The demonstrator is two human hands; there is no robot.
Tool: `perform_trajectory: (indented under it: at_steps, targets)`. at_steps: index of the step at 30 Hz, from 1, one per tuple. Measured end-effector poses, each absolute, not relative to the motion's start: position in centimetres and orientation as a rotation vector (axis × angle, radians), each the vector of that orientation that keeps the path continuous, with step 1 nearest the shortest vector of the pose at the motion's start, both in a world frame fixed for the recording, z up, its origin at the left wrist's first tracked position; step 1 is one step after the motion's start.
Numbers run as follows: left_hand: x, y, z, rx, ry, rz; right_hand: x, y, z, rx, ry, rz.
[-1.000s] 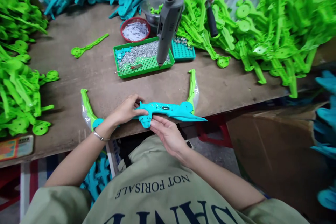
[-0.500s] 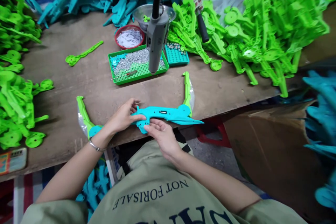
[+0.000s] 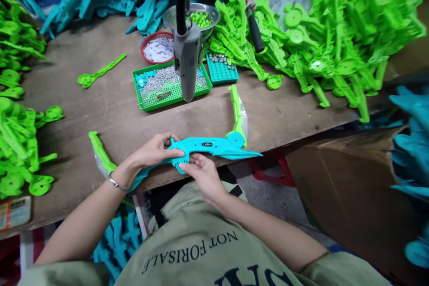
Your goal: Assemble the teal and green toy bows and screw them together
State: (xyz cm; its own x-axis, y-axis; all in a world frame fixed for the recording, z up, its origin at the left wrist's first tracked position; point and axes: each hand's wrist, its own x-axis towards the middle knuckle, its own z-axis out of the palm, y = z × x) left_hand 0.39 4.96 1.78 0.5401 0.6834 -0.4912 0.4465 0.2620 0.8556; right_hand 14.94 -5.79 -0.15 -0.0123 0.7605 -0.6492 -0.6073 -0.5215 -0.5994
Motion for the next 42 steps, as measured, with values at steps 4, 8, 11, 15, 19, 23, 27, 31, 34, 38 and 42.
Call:
perform_trajectory:
  at_steps: [4, 8, 11, 15, 19, 23, 27, 31, 34, 38, 42]
  targets:
    - [0.7, 4.9, 1.7, 1.374, 1.062, 0.206, 15.1, -5.6, -0.4, -1.17, -0.183, 1.837]
    - [0.9, 5.1, 1.4, 1.472, 1.064, 0.198, 15.1, -5.5, -0.7, -1.147, -0.149, 1.815]
    - [1.2, 5.5, 1.5, 1.541, 1.041, 0.152, 15.0, -5.4, -0.9, -1.141, -0.145, 1.805]
    - [1.3, 4.5, 3.0, 1.719, 1.258, 0.267, 15.0, -5.4, -1.0, -1.147, -0.142, 1.802]
    - [0.0, 0.1, 4.7, 1.759, 1.661, 0.468, 14.9, -5.3, -1.2, -1.142, -0.134, 1.815]
    - [-0.4, -4.8, 3.5, 1.275, 1.569, 0.42, 14.8, -5.1, -0.7, -1.151, -0.132, 1.826]
    - [2.3, -6.1, 1.0, 0.63, 1.41, 0.845, 14.8, -5.1, 0.0, -1.118, -0.154, 1.817]
    - [5.5, -4.7, 0.2, 0.398, 1.346, 1.048, 14.7, -5.5, -0.2, -1.103, -0.19, 1.796]
    - [6.6, -3.8, 0.2, 0.324, 1.364, 1.157, 15.8, -5.9, -0.3, -1.089, -0.231, 1.83]
    - [6.8, -3.5, -0.3, 0.336, 1.376, 1.249, 20.9, -4.5, 2.2, -1.095, -0.698, 2.08]
    - [6.4, -3.5, -0.9, 0.418, 1.404, 1.251, 27.3, 0.5, 5.3, -1.294, -1.332, 1.768]
